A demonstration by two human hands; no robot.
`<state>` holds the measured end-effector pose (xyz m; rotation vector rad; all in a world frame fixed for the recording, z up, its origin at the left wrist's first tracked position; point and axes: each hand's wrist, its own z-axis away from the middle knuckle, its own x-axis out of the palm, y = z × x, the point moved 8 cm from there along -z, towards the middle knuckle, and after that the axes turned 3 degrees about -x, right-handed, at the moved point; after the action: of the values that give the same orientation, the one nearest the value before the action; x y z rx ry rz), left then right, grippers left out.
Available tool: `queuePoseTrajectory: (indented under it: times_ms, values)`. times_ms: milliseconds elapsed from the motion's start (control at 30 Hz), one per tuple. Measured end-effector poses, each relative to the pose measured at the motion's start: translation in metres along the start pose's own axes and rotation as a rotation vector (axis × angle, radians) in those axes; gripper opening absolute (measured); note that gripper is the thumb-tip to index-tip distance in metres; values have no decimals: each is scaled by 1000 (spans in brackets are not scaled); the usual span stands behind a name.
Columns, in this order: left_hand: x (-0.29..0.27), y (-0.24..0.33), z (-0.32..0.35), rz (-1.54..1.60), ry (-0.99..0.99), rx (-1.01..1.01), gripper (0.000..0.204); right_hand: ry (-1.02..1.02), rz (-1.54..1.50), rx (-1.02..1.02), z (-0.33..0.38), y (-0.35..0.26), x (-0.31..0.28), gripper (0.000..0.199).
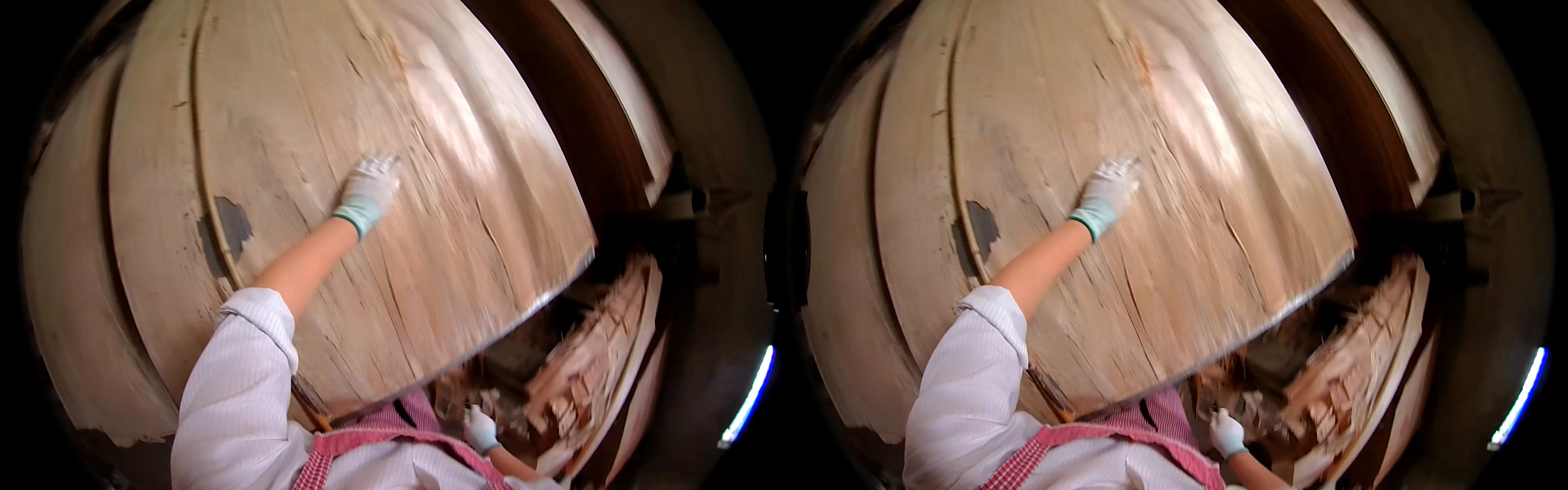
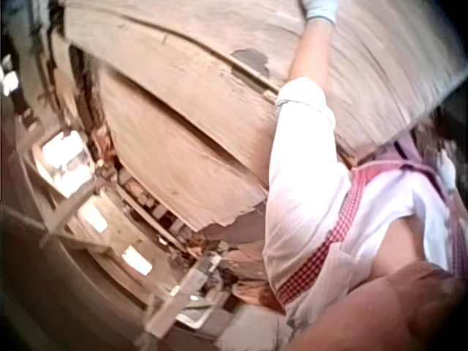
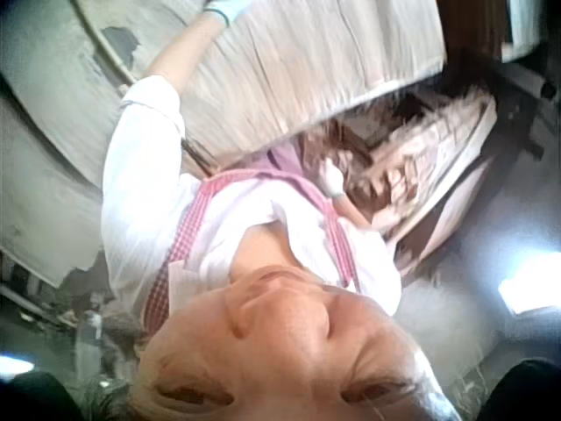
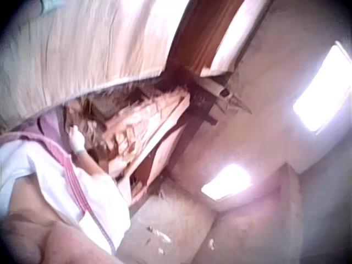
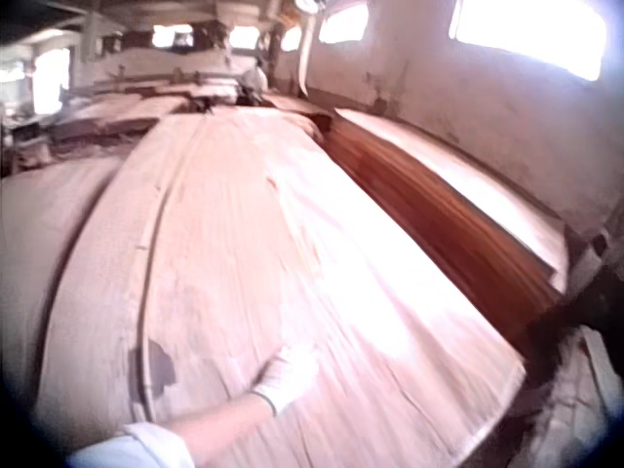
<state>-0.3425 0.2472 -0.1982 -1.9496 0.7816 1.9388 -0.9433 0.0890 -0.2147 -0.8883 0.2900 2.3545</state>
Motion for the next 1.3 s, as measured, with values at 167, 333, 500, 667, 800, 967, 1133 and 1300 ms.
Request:
queuePoseTrajectory:
  times_ms: [167, 333, 500, 667, 800, 967, 1133, 1300]
  values:
    - [-51, -74, -42, 44, 85, -240, 55, 598, -389, -295, -89, -107, -230, 29]
    - [-50, -135, -63, 223, -198, -356, 100, 594, -46, -447, -230, -313, -351, 30]
    - [-55, -116, -83, 235, -161, -321, 93, 719, -9, -641, -285, -506, -403, 25]
    - [-45, -125, -90, 178, -125, -279, 71, 688, 129, -746, -287, -487, -384, 24]
    - [-54, -127, -76, 134, -102, -351, 55, 573, 170, -606, -241, -328, -329, 26]
    - [3, 45, -45, -299, -209, -85, 54, 590, 163, -503, -226, -274, -316, 24]
    - [14, 80, -5, -160, 45, 163, 49, 640, 70, -391, -162, -123, -248, 22]
    - [10, 85, -4, 24, 102, 168, 47, 183, 98, 57, -57, 87, -38, 23]
